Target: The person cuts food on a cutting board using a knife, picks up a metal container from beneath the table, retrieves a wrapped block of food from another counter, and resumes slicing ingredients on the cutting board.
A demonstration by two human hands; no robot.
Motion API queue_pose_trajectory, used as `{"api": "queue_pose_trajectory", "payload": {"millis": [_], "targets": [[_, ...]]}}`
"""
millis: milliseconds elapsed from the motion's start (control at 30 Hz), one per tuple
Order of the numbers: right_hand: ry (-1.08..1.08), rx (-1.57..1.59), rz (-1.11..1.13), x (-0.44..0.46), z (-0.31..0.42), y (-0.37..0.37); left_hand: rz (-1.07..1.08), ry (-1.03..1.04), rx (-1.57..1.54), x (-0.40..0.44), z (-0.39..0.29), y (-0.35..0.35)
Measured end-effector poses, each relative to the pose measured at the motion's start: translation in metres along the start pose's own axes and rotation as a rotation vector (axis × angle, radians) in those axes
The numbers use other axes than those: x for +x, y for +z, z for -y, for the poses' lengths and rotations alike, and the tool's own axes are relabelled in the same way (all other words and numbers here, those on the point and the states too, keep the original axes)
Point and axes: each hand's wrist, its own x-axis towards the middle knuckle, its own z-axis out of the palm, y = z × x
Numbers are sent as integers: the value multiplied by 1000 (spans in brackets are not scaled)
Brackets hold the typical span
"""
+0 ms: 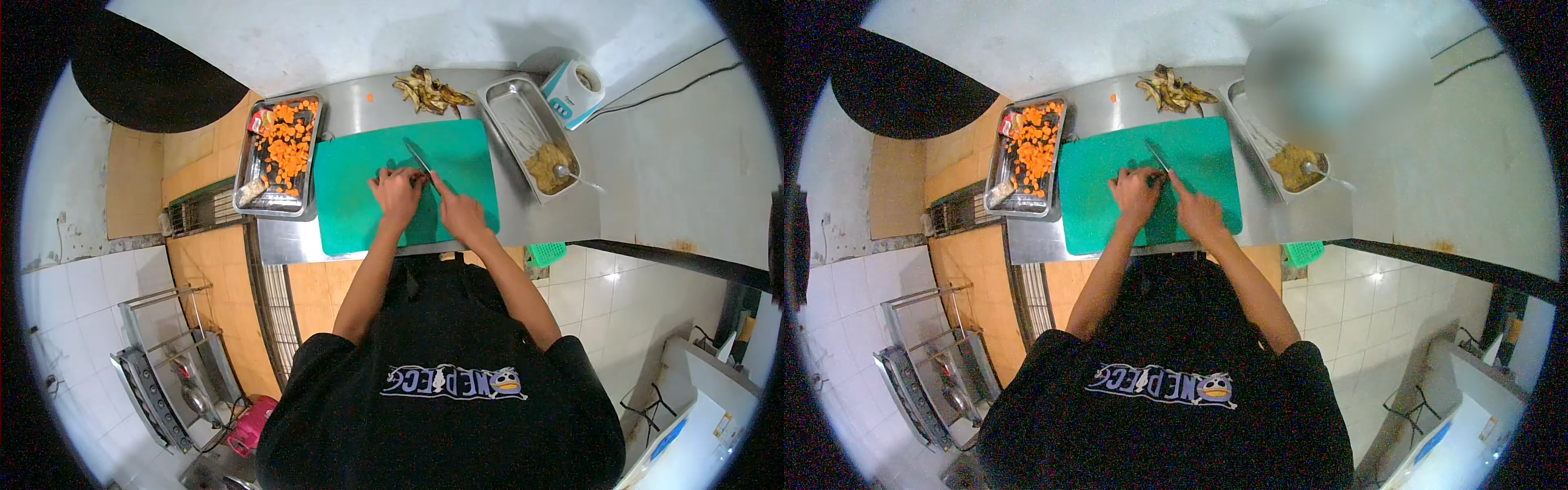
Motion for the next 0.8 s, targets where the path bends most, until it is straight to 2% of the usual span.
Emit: {"api": "queue_pose_trajectory", "payload": {"millis": [167, 467, 567, 667, 800], "targets": [[71, 32, 98, -2, 10, -5, 24, -37, 21, 0, -3, -2], [19, 2, 11, 6, 8, -10, 76, -34, 40, 6, 3, 3], [51, 47, 99, 2, 5, -4, 89, -47, 16, 6, 2, 2], [22, 47, 101, 7, 0, -7, 19, 2, 42, 4, 4, 5], [27, 15, 70, 5, 5, -14, 57, -17, 27, 7, 3, 5]]}}
